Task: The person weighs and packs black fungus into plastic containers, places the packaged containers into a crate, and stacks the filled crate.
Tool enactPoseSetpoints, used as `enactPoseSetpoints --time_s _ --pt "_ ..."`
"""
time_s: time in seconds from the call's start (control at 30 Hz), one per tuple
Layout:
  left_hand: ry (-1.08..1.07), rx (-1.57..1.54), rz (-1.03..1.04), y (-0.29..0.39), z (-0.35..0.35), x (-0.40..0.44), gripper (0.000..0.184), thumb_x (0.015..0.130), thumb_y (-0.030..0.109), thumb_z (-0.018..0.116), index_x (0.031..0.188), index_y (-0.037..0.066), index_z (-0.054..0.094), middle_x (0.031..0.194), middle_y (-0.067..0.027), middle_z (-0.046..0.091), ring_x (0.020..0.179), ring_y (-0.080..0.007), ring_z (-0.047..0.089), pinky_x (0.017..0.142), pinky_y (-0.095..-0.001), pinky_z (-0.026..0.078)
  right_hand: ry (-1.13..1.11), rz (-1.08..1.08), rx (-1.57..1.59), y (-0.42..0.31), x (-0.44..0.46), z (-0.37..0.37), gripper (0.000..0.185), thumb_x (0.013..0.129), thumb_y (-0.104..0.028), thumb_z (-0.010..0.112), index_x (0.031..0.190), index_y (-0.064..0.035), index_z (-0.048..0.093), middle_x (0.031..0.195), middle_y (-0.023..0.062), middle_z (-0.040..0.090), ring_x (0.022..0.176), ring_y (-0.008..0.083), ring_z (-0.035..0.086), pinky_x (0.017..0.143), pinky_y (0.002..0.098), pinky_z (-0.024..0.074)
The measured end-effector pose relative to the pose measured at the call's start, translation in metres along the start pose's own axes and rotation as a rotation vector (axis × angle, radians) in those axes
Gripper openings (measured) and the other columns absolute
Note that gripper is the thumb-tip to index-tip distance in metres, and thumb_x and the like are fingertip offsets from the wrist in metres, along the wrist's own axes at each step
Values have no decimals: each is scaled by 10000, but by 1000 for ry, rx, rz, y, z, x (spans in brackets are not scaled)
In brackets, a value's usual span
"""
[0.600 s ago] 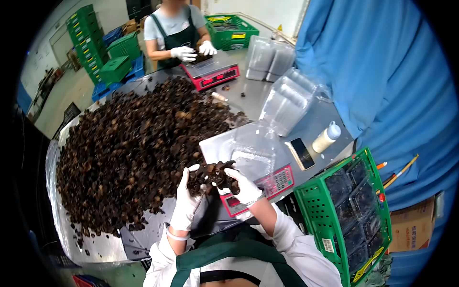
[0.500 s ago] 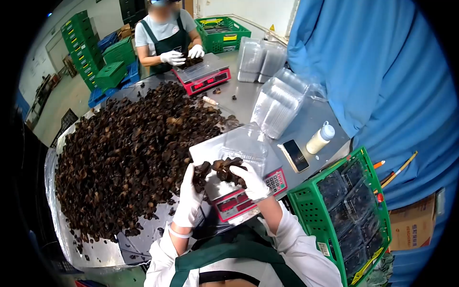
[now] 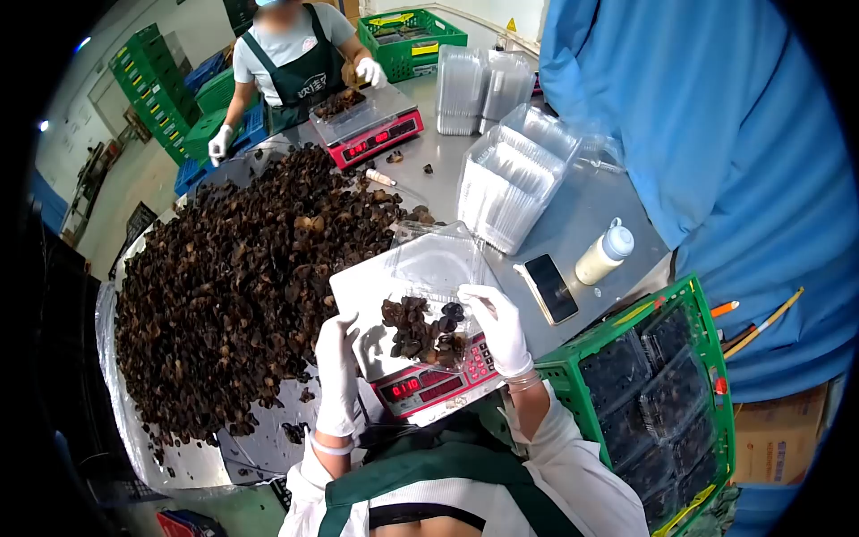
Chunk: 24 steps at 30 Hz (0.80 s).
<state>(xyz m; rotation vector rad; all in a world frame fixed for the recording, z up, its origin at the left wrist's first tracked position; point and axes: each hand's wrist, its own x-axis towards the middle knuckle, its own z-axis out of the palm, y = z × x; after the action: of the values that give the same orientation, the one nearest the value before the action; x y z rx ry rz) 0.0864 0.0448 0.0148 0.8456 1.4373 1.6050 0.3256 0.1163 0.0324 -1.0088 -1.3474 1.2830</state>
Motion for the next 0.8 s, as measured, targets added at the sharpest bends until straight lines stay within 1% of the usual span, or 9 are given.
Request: enactPoseSetpoints --time_s 0.23,0.37,0.4,0.43,0.47,0.57,0.6,0.7,0.8 --pt "377 135 -48 -36 -136 -80 244 989 185 455 1035 29 636 1032 -56 645 938 -140 593 843 -273 462 29 -160 -415 -7 -8 -2 177 903 9 518 1042 23 626 1015 83 646 929 152 618 833 264 477" --pt "750 98 -90 -69 -191 -111 196 968 189 511 1020 48 636 1017 -42 643 924 -132 592 819 -276 459 26 -352 -625 -29 18 6 171 905 -1 517 1033 12 629 1013 80 647 992 182 596 1028 350 347" --pt "825 167 -141 -66 -205 -124 192 957 189 527 997 37 637 1002 -41 644 910 -136 585 826 -274 451 -3 -267 -532 -33 10 23 181 911 -7 512 1053 15 621 1019 81 645 992 176 593 1011 342 363" --pt "824 302 -66 -72 -223 -135 190 935 181 558 966 11 637 954 -57 649 872 -143 582 806 -275 455 -19 -187 -446 -35 4 38 192 916 -13 508 1073 19 613 1025 83 643 993 170 589 994 334 379" --pt "821 419 -76 -80 -236 -142 186 917 175 582 948 0 635 926 -68 648 852 -146 581 790 -279 460 -26 -185 -382 -32 -1 57 185 884 3 534 1045 27 620 989 88 641 938 170 598 858 282 450" --pt "719 685 -86 -67 -242 -156 233 808 190 716 910 -7 643 841 -103 630 753 -186 584 707 -302 474 -312 -276 -441 -23 -22 117 191 860 -7 577 1038 11 644 955 97 650 887 161 616 795 270 476" --pt "646 692 -83 -79 -246 -166 298 762 218 746 952 8 654 863 -110 632 790 -240 591 738 -339 472 -405 -245 -456 -24 -36 140 189 851 -10 596 1032 6 650 953 102 653 860 163 624 770 272 488" --pt "269 1126 193 -71 -232 -140 599 686 315 765 1193 66 566 1249 -160 526 1132 -331 501 902 -408 438 -653 -262 -364 16 -49 207 208 832 -21 641 1039 -5 656 956 106 658 793 158 641 708 264 512" --pt "25 1232 246 -95 -237 -133 462 713 262 729 1114 81 586 1214 -115 540 1109 -300 512 884 -382 445 -817 -102 -322 68 -66 258 207 845 -62 649 1046 -17 660 962 92 662 793 148 643 702 255 511"
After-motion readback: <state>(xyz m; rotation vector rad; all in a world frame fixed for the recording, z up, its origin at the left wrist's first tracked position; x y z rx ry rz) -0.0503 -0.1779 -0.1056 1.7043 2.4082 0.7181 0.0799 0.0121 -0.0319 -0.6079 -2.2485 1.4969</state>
